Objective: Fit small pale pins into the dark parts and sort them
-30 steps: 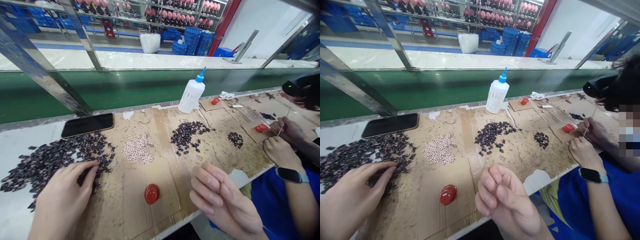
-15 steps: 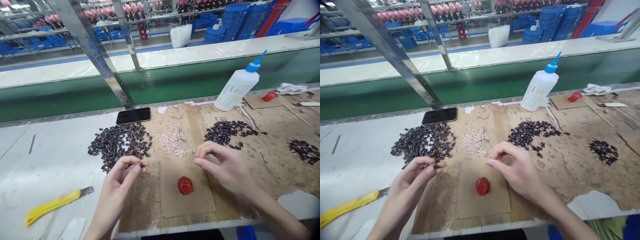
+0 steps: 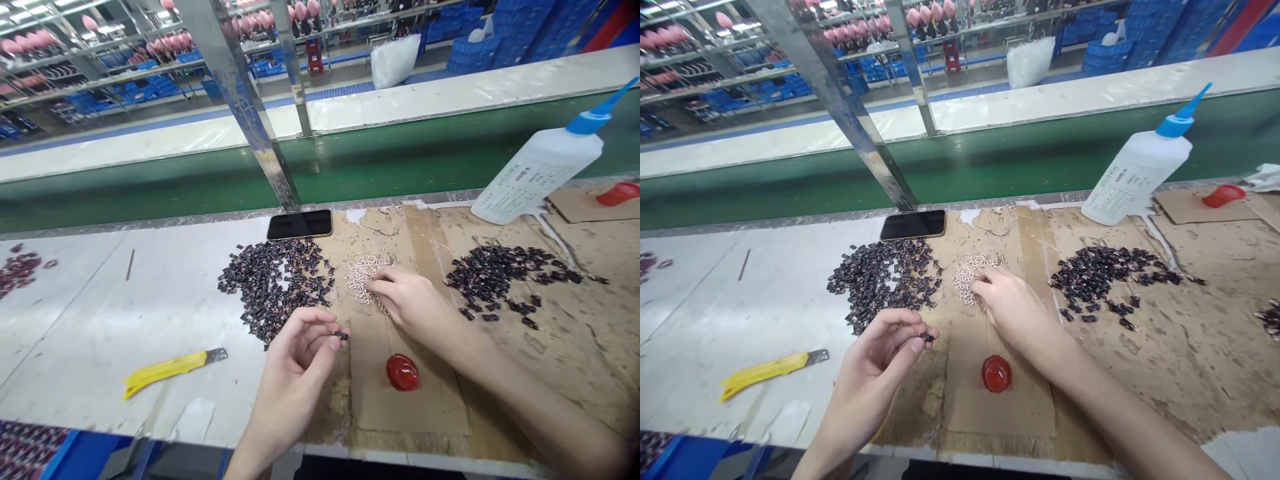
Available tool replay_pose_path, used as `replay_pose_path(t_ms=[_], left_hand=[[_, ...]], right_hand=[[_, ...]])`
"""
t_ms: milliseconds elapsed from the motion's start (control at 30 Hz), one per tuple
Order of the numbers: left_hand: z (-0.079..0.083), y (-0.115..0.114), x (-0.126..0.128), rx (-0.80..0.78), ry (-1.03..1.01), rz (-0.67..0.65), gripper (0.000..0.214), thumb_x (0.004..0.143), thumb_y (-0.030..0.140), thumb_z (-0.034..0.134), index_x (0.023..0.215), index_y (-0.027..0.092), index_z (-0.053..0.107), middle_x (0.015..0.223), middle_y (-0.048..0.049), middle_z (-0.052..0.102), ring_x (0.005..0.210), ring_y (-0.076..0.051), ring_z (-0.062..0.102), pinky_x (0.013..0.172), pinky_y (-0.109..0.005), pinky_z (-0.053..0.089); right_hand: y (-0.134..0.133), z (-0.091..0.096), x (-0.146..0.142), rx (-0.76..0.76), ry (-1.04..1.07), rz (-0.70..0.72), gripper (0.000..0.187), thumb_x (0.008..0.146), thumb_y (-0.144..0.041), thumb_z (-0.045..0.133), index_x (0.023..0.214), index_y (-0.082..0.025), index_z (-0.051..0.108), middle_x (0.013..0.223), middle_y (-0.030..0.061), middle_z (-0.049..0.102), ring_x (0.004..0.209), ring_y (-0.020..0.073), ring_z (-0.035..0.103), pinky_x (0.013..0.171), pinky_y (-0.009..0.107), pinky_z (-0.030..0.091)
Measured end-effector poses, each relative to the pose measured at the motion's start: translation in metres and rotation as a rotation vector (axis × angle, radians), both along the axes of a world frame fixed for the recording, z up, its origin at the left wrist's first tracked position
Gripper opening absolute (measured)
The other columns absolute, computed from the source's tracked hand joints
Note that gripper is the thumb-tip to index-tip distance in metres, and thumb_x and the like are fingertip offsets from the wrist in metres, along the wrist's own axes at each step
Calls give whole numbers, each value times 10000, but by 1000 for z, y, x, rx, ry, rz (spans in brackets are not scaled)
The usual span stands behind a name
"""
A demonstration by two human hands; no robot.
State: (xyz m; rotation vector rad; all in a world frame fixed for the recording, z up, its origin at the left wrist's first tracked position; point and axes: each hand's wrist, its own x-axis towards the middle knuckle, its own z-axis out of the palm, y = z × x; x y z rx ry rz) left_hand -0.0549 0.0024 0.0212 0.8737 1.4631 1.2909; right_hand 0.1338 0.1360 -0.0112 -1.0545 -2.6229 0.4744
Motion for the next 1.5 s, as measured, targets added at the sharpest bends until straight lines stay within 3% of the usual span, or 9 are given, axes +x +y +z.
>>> replay_pose_path(t_ms=[533,633,733,833,933,1100,1267,1367,1500], left_hand=[[-1,-6,5,1,38,22,75,956,262,697,1021,248,732,1068,-42,800,870,-148,728,848,-238,594],[-7,-6,3,48,63,-7,114,972,276,674,969,237,782,1105,-63,779,936,-166,731,833,-232,605],[-9,-3,8,112,66,9,133,936,232,705,867,229,818,1056,-68,767,1007,-176,729,862,-205,597],[-5,0,17,147,17,42,77,851,187,787,864,246,835,1017,-50,737,952,-157,736,795,-163,601],[4,-1,31,134,-34,11,116,794,159,838,869,247,833,986,-36,729,812,-131,731,660,-142,598],[20,-7,59,108,-133,-59,129,871,120,722,837,212,807,806,-11,749,608,-106,715,599,-167,601],[25,-10,71,214,102,-64,140,860,97,734,857,212,813,822,-33,790,665,-140,731,630,-205,605],[26,-11,69,-11,-99,-125,54,860,201,763,825,183,800,744,-34,751,566,-118,688,570,-203,578],[28,-9,64,-305,-401,-236,261,783,375,855,813,136,753,569,21,619,469,-64,562,498,-165,498]], right_hand=[[-9,8,14,-86,287,-145,224,1017,-179,549,1120,-205,746,1067,82,775,941,217,726,861,383,590],[-28,9,31,-380,612,-383,116,922,-318,740,1007,-244,768,994,52,773,884,199,740,814,334,627],[-56,13,42,-835,1020,-547,237,800,-327,874,1010,-286,773,950,18,744,824,148,721,746,240,628],[-81,23,38,-1205,1312,-525,197,799,-290,877,967,-279,775,864,-1,686,715,83,646,683,171,590],[-96,33,28,-1349,1476,-461,165,792,-275,881,917,-276,773,765,-19,622,633,60,567,632,161,558],[-108,36,26,-1296,1401,-460,234,770,-357,894,954,-298,761,761,-1,643,630,122,598,649,263,601],[-118,24,34,-1043,1286,-438,194,828,-399,845,983,-319,762,806,21,722,669,168,691,606,280,616],[-120,18,35,-875,1275,-379,96,873,-316,809,966,-321,783,826,28,768,659,172,728,538,255,608],[-117,18,35,-648,1243,-294,209,870,-170,798,975,-350,820,848,26,802,699,181,776,549,241,641]])
